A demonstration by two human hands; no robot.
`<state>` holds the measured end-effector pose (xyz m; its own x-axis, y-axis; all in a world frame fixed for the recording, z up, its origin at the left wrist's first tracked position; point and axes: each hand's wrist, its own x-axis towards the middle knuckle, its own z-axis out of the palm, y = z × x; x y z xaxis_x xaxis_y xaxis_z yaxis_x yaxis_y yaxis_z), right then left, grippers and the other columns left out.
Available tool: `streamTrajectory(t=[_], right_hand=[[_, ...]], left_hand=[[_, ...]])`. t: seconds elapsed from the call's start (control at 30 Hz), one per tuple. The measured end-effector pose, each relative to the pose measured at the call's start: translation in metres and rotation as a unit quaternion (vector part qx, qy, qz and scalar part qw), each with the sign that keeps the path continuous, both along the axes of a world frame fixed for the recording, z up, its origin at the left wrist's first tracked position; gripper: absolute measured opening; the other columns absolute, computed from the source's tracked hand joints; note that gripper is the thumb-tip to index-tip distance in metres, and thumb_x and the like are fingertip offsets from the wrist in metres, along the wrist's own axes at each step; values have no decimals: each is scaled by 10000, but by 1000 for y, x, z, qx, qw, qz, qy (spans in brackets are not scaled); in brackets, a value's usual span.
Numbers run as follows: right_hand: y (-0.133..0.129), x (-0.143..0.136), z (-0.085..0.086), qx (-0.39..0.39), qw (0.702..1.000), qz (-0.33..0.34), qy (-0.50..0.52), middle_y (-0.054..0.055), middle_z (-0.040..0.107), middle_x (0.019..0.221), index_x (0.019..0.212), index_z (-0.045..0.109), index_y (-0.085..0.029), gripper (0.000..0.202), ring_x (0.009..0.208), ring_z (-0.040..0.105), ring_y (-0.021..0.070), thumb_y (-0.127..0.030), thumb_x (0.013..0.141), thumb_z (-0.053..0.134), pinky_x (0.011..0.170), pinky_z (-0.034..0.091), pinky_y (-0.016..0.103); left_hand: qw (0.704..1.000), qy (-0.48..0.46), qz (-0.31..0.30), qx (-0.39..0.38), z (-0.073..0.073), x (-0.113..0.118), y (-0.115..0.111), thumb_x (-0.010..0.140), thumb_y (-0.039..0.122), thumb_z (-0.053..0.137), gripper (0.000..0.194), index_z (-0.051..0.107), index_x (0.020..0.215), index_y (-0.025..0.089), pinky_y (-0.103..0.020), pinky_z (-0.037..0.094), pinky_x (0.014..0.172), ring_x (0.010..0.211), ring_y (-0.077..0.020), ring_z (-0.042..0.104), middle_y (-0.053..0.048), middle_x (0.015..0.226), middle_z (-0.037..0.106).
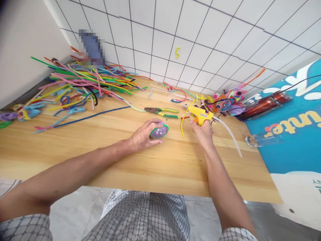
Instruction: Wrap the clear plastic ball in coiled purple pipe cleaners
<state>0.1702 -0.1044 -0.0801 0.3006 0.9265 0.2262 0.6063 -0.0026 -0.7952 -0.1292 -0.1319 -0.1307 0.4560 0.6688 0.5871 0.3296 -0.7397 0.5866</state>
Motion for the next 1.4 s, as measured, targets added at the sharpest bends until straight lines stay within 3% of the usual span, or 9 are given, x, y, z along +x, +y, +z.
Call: streamTrajectory(t=[0.17,0.37,0.5,0.7,0.9,1.0,1.13,1.27,1.4], right_hand=[[-10,-13,-5,-64,994,-85,-23,24,727,819,855,639,-245,431,763,686,244,-531,615,854,720,573,402],[-18,-25,-13,-70,997,-43,-12,30,737,789,841,661,-237,391,752,694,242,-558,687,822,715,567,401],[-14,-24,-21,-69,995,-58,-51,65,754,786,843,657,-239,417,746,713,286,-601,707,812,748,589,448],[-13,-21,-36,-39,989,-22,-144,142,800,1028,1135,712,-200,570,997,748,364,-644,784,774,891,600,497],[-11,-17,-43,-10,976,49,-212,202,766,1177,1221,706,-166,484,1111,719,394,-537,911,686,975,579,540],[-16,-8,-35,2,963,76,-260,215,758,1177,1217,696,-157,489,1122,706,412,-535,906,699,996,569,582],[-46,3,-2,-33,932,77,-352,229,755,1143,1201,703,-158,523,1093,710,454,-553,863,763,975,560,638],[-80,-14,30,-66,928,134,-342,120,782,962,1095,735,-253,340,876,756,368,-561,972,662,835,608,567],[-80,-59,26,90,923,260,-271,167,731,1372,1465,584,-241,507,1260,715,371,-464,1017,671,1047,603,581]], left_hand=[[1000,15,-3,-1,3,-3,-3,903,370,863,644,539,1452,276,-547,580,1185,1445,-337,614,-162,1530,587],[999,6,-15,33,2,-4,-1,958,376,806,645,500,1515,264,-540,580,1179,1423,-335,623,-181,1509,602],[999,9,-17,42,3,-6,1,947,364,820,662,499,1517,263,-554,581,1165,1406,-339,628,-184,1488,610],[999,13,-30,35,4,-9,2,927,329,846,711,486,1538,297,-561,576,1160,1419,-334,631,-178,1501,603],[998,17,-26,50,5,-10,2,954,384,817,669,484,1527,295,-544,584,1155,1404,-317,637,-173,1488,610],[999,21,-24,39,4,-10,3,951,387,822,649,507,1510,288,-544,576,1168,1412,-315,634,-170,1493,606],[999,19,-26,31,2,-10,3,953,397,819,644,512,1508,283,-557,573,1172,1424,-319,628,-170,1500,608],[999,18,-22,41,1,-9,3,959,422,806,649,507,1518,282,-547,580,1162,1425,-324,627,-183,1501,611],[998,-4,-33,47,-1,-7,4,964,416,800,651,503,1527,276,-539,574,1155,1408,-327,627,-190,1492,614]])
